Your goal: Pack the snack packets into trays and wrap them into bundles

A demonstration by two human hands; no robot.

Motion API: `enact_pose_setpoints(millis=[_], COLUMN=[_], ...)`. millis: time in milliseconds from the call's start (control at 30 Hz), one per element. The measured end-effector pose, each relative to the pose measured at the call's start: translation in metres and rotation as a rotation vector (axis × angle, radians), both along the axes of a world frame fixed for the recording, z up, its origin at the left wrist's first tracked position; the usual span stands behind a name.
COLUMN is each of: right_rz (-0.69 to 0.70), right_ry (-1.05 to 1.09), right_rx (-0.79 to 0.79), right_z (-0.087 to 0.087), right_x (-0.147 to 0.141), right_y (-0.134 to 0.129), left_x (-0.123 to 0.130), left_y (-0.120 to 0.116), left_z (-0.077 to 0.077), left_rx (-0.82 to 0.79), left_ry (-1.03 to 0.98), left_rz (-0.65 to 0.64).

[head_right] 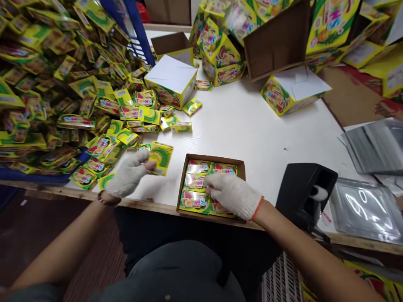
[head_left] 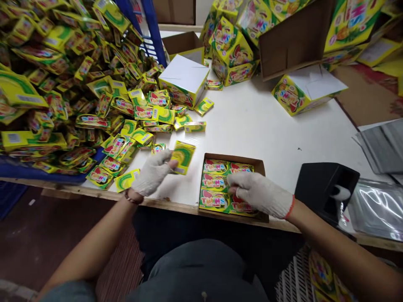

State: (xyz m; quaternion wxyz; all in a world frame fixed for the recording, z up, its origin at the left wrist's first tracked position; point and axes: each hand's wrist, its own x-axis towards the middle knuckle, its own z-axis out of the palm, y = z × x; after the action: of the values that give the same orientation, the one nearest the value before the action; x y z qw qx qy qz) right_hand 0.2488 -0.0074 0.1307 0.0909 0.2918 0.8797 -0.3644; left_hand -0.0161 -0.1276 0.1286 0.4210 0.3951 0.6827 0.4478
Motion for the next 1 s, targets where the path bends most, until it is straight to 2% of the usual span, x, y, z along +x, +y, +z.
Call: enact_pose_setpoints(millis=[67, 133, 233, 300, 367, 433, 500, 600, 667, 733, 800, 833, 933, 1000], right_rz=[-0.207, -0.31, -0.295, -0.304, -0.323, -0.302, -0.292, -0.322, -0.283, -0.18, -0.058, -0.014, 0.066, 0.105], right_ry=[0.219, 0.371, 0.461, 0.424, 0.326, 0.224, 0.166, 0.087, 0.026, -0.033, -0.082, -0.111, -0.216, -0.251], right_rx=[0.007, -0.025, -0.134, -0.261, -0.38, -0.424, -0.35, -0.145, 0.033, 0.265, 0.447, 0.484, 0.46, 0.457], right_z=[0.012, 0.022, 0.029, 0.028, 0.023, 0.015, 0.006, -0.004, -0.007, -0.008, -0.006, -0.005, 0.0, 0.006], right_x=[-0.013, -0.024, -0.026, -0.021, -0.016, -0.014, -0.013, -0.009, -0.007, -0.009, -0.017, -0.023, -0.039, -0.043], right_y=[0.004, 0.007, 0.01, 0.014, 0.017, 0.02, 0.022, 0.024, 0.023, 0.021, 0.016, 0.013, 0.005, 0.004], left_x=[0.03, 0.052, 0.073, 0.081, 0.083, 0.079, 0.066, 0.026, -0.006, -0.033, -0.048, -0.05, -0.046, -0.037], left_y=[0.008, 0.013, 0.018, 0.02, 0.021, 0.022, 0.02, 0.015, 0.011, 0.007, 0.005, 0.005, 0.007, 0.007], left_z=[0.001, -0.001, -0.005, -0.008, -0.012, -0.018, -0.023, -0.032, -0.039, -0.046, -0.052, -0.054, -0.058, -0.059], left_rx=[0.029, 0.099, 0.278, 0.367, 0.418, 0.441, 0.401, 0.178, 0.02, -0.112, -0.2, -0.221, -0.216, -0.183], left_ry=[-0.153, -0.081, 0.339, 0.63, 0.801, 0.879, 0.916, 0.966, 0.978, 0.945, 0.862, 0.813, 0.703, 0.696], left_rz=[-0.088, -0.173, -0.264, -0.347, -0.433, -0.447, -0.355, -0.068, 0.105, 0.231, 0.279, 0.284, 0.248, 0.222])
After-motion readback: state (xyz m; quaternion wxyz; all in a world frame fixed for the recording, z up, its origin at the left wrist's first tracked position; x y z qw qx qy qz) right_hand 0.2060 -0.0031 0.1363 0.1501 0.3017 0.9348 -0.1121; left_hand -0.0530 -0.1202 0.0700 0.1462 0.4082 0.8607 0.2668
